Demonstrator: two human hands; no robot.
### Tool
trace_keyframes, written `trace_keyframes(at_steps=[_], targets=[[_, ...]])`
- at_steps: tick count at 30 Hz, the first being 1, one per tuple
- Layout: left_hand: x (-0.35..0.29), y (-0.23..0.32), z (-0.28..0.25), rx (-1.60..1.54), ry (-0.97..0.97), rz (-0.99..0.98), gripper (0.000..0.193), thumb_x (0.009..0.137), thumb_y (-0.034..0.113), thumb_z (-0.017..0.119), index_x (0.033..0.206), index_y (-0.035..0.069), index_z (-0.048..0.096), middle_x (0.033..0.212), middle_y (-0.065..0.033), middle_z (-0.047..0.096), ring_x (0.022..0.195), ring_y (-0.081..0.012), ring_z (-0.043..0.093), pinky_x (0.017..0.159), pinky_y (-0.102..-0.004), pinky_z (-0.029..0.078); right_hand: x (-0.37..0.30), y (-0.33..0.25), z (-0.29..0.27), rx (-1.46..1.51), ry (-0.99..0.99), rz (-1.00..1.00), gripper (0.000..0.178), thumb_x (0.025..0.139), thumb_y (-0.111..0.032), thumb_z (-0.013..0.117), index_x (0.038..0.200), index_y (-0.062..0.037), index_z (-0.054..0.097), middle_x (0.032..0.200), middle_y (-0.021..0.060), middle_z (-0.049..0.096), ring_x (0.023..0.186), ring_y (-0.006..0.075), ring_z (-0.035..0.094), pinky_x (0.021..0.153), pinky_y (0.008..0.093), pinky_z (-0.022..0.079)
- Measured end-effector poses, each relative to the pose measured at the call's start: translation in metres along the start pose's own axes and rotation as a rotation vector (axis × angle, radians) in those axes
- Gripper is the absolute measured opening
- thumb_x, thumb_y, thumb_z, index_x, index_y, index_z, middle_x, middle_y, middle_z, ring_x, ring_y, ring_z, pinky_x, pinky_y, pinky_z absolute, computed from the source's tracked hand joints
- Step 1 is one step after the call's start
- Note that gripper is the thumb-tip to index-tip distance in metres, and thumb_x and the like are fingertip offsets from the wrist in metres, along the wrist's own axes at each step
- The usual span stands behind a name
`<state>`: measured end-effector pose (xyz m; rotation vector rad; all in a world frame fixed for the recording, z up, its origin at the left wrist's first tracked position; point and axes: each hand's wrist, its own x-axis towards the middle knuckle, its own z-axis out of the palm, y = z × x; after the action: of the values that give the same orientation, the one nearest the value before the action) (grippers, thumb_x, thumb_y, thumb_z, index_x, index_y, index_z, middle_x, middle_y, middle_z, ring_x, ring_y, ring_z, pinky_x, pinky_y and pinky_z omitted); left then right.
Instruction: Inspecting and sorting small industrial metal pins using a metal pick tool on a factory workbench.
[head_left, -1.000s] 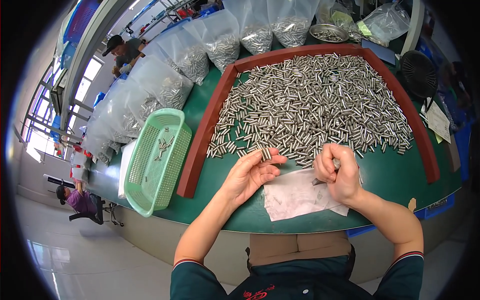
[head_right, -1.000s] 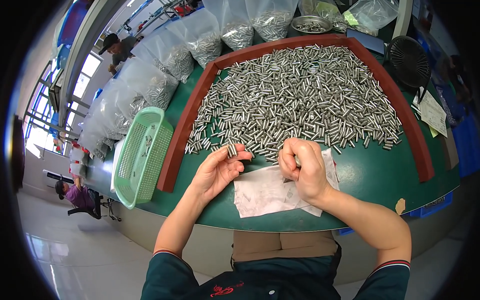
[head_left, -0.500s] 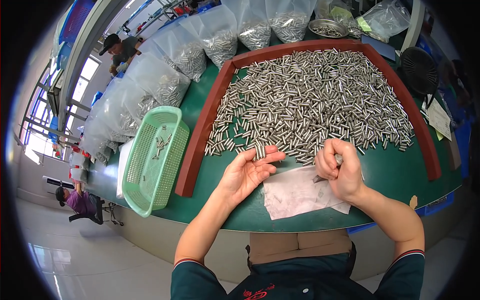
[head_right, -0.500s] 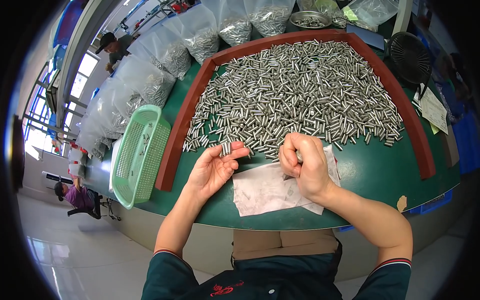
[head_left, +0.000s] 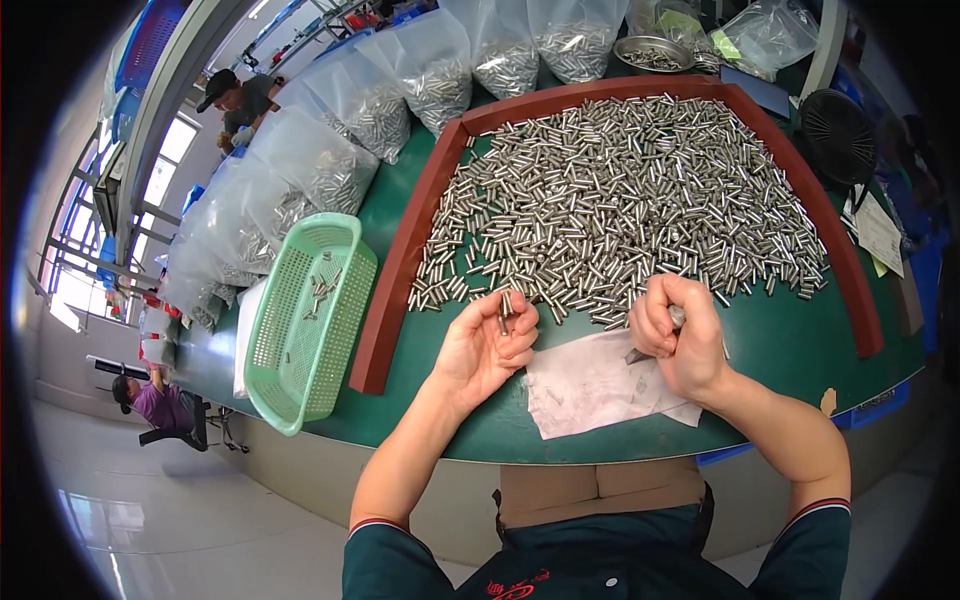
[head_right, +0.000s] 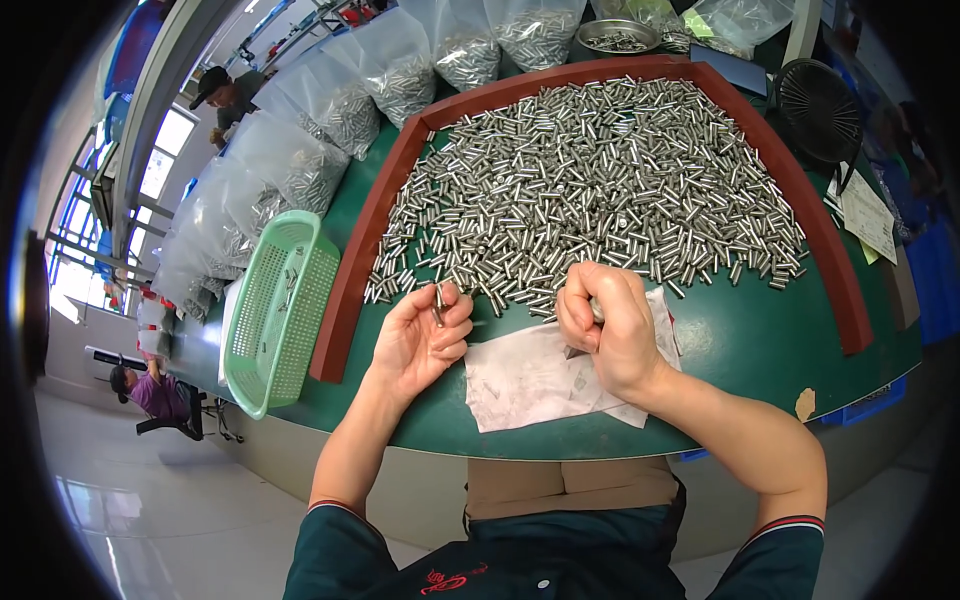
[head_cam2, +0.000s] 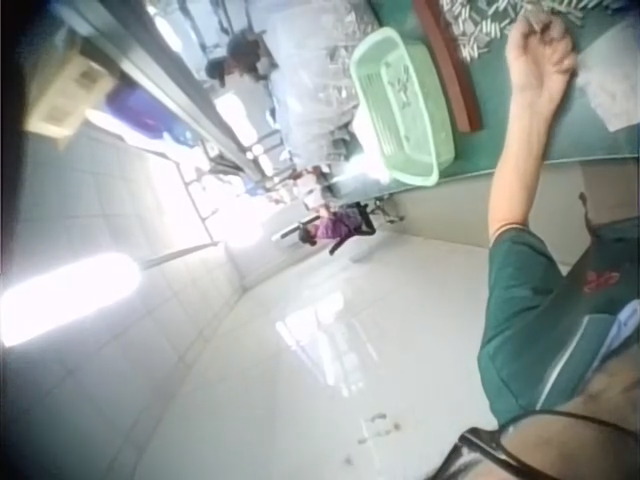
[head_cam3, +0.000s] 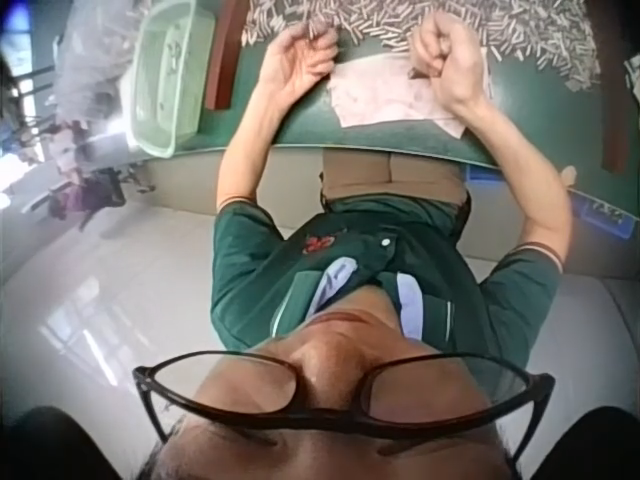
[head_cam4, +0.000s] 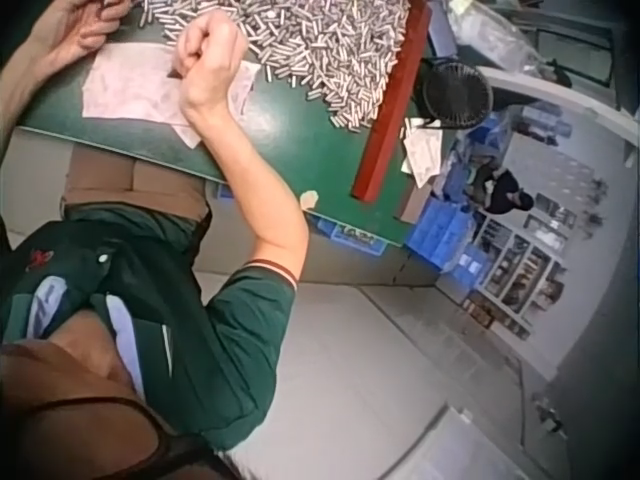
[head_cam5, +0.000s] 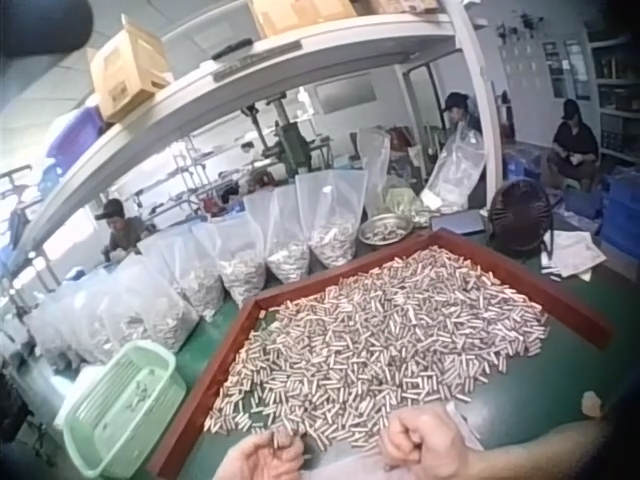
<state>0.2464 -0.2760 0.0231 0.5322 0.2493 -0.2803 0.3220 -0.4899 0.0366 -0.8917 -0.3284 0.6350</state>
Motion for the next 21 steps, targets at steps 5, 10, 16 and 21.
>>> trace_keyframes(at_steps=[5,10,16,21], targets=[[-0.001,-0.001,0.000,0.079,0.010,-0.008,0.026,0.091,0.025,0.037,0.089,0.002,0.050,0.070,-0.0036,0.043,0.047,-0.0072,0.032,0.043,-0.0193,0.028,0.000,0.000,-0.001,-0.009,-0.007,-0.006,0.034,0.085,-0.021,0.030,0.053,-0.0076,0.031,0.043,-0.0007,0.029,0.040,0.0068,0.022,0.039,0.0226,0.018],[-0.002,-0.003,0.004,0.322,0.035,0.042,0.028,0.090,0.026,0.043,0.094,0.001,0.054,0.065,-0.0007,0.047,0.045,-0.0023,0.031,0.042,-0.0164,0.025,0.000,0.000,-0.002,-0.013,-0.005,-0.011,0.033,0.084,-0.020,0.030,0.053,-0.0075,0.031,0.044,-0.0006,0.029,0.040,0.0068,0.022,0.039,0.0226,0.018],[-0.002,-0.004,0.012,0.293,0.143,-0.081,0.039,0.092,0.029,0.034,0.099,-0.005,0.052,0.064,-0.0046,0.045,0.045,-0.0066,0.031,0.042,-0.0182,0.026,0.002,0.001,-0.003,-0.020,-0.005,-0.003,0.032,0.083,-0.020,0.031,0.054,-0.0076,0.032,0.044,-0.0006,0.030,0.041,0.0067,0.023,0.039,0.0226,0.019],[-0.004,-0.003,0.003,0.167,0.042,-0.113,0.037,0.091,0.027,0.036,0.099,-0.006,0.052,0.067,-0.0044,0.046,0.049,-0.0074,0.035,0.045,-0.0193,0.029,0.001,0.001,-0.002,-0.014,-0.005,-0.005,0.035,0.085,-0.023,0.032,0.053,-0.0085,0.031,0.043,-0.0011,0.029,0.039,0.0075,0.022,0.039,0.0233,0.018]])
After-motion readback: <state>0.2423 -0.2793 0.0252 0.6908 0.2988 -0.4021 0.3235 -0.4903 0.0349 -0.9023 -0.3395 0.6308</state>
